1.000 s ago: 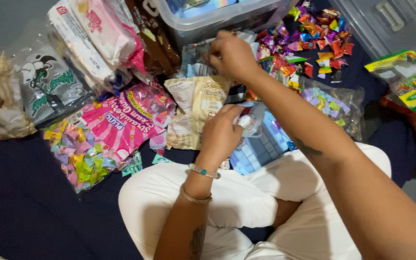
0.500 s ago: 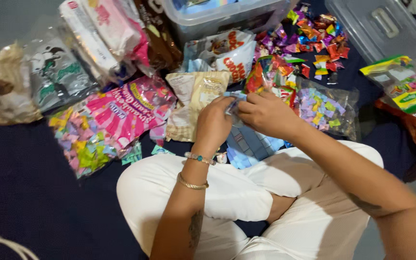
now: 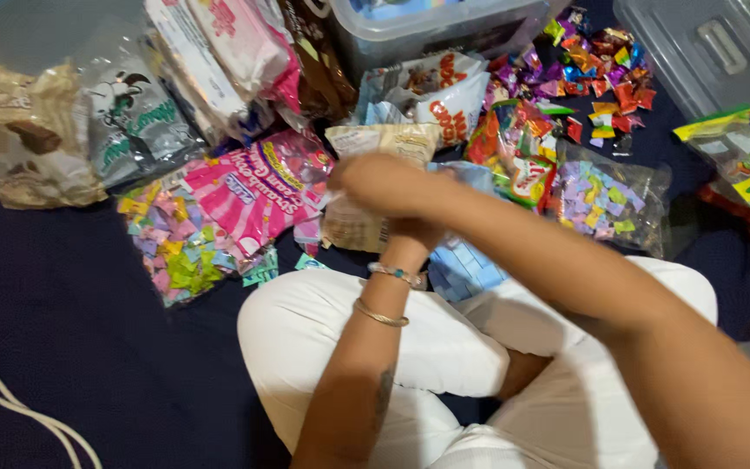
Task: The person sits on a bed and fills small blue paper lunchbox-shaped boxes with assorted wrapped candies picked from piles around them. They open each box, place candies inside, and set the filled boxes into a clear plastic storage bin.
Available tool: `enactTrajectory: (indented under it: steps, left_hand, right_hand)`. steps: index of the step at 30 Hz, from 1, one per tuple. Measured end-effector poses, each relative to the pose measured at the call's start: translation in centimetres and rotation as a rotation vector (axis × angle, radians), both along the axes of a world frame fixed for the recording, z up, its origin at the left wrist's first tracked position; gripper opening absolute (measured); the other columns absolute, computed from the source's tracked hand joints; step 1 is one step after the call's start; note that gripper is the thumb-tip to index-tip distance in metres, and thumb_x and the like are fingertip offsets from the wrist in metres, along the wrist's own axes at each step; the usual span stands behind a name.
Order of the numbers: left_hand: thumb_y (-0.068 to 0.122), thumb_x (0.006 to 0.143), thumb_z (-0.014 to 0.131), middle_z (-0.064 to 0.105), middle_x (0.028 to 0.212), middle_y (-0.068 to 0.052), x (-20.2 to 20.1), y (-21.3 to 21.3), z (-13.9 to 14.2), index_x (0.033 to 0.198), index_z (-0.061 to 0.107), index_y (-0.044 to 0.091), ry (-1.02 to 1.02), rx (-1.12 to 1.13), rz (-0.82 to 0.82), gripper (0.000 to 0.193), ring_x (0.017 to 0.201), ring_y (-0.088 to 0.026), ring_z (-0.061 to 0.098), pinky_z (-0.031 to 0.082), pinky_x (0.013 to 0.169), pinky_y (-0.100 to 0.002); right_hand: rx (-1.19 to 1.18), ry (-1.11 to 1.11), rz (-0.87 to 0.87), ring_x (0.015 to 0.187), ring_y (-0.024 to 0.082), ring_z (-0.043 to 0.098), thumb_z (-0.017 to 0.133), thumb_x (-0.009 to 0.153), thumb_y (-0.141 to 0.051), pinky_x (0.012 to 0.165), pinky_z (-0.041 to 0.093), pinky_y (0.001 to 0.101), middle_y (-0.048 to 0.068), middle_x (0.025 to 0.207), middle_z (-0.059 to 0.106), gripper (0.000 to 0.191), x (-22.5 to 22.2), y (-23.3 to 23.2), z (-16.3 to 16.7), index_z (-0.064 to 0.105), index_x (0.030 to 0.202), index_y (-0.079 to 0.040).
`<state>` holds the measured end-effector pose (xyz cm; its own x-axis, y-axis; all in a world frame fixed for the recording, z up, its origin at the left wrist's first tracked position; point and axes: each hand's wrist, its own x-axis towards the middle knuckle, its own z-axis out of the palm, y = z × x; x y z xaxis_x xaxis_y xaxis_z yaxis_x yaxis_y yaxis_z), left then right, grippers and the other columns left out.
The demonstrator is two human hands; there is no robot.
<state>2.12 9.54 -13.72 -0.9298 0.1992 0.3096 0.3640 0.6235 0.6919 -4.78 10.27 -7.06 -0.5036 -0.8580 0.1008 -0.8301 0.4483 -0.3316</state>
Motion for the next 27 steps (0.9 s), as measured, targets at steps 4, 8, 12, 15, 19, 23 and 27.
enactTrajectory:
  steps: [4, 8, 12, 15, 19, 23, 27]
  left_hand:
    - [0.025, 0.091, 0.069, 0.067, 0.128, -0.021, 0.1, -0.9, -1.0, 0.133, 0.059, 0.004, 0.0, 0.365, -0.1, 0.047, 0.114, -0.037, 0.066, 0.052, 0.099, -0.045]
    - [0.023, 0.091, 0.068, 0.067, 0.127, -0.021, 0.5, -2.0, 0.4, 0.132, 0.059, 0.004, -0.155, 0.307, -0.026, 0.046, 0.114, -0.038, 0.065, 0.051, 0.098, -0.046]
    - [0.022, 0.091, 0.067, 0.066, 0.127, -0.021, 0.2, -2.1, 1.7, 0.132, 0.06, 0.005, -0.195, 0.259, -0.011, 0.045, 0.113, -0.039, 0.065, 0.051, 0.098, -0.047]
    - [0.021, 0.09, 0.066, 0.066, 0.126, -0.021, -0.6, -1.6, 1.0, 0.131, 0.06, 0.005, -0.171, 0.249, -0.032, 0.044, 0.113, -0.04, 0.064, 0.05, 0.098, -0.048]
    - [0.02, 0.09, 0.065, 0.066, 0.126, -0.022, -0.4, -0.8, -0.8, 0.131, 0.06, 0.005, -0.038, 0.3, -0.064, 0.043, 0.112, -0.041, 0.064, 0.05, 0.098, -0.048]
    - [0.02, 0.095, 0.063, 0.069, 0.12, -0.018, -0.1, -0.1, -0.3, 0.122, 0.067, 0.009, -0.12, 0.005, -0.085, 0.03, 0.11, -0.038, 0.066, 0.051, 0.097, -0.048]
    - [0.002, 0.08, 0.06, 0.07, 0.123, -0.016, 1.4, -0.8, 2.5, 0.116, 0.069, 0.005, -0.194, 0.304, 0.055, 0.038, 0.102, -0.04, 0.066, 0.052, 0.086, -0.047]
  right_hand:
    - [0.485, -0.058, -0.004, 0.095, 0.036, 0.073, 0.06, 0.094, -0.019, 0.079, 0.058, 0.0493, 0.017, 0.104, 0.075, 0.022, -1.8, -5.5, -6.7, 0.076, 0.102, -0.007]
    - [0.465, -0.11, -0.086, 0.088, 0.035, 0.073, 0.064, 0.092, -0.029, 0.07, 0.058, 0.0496, 0.018, 0.099, 0.072, 0.032, -3.4, -7.2, -9.9, 0.072, 0.104, -0.002]
    - [0.555, 0.1, -0.004, 0.083, 0.032, 0.076, 0.066, 0.079, -0.012, 0.062, 0.061, 0.0449, 0.018, 0.1, 0.072, 0.031, -3.6, -7.2, -10.9, 0.07, 0.105, 0.004]
    - [0.468, 0.12, 0.001, 0.084, 0.033, 0.076, 0.061, 0.088, -0.011, 0.065, 0.06, 0.0451, 0.019, 0.098, 0.073, 0.022, -3.0, -7.3, -10.0, 0.072, 0.101, 0.003]
    - [0.407, 0.095, -0.018, 0.083, 0.034, 0.076, 0.063, 0.094, -0.014, 0.068, 0.059, 0.0461, 0.018, 0.09, 0.074, 0.019, -1.7, -5.2, -5.1, 0.07, 0.103, 0.002]
    - [-0.384, -0.127, -0.36, 0.096, 0.031, 0.074, 0.073, 0.08, -0.012, 0.082, 0.059, 0.0427, 0.012, 0.108, 0.075, 0.034, 1.6, 3.8, 2.0, 0.07, 0.114, -0.009]
    - [-0.135, 0.072, -0.605, 0.082, 0.029, 0.068, 0.076, 0.088, -0.016, 0.071, 0.055, 0.0416, 0.01, 0.091, 0.067, 0.016, 6.3, 14.8, 5.9, 0.069, 0.1, -0.008]
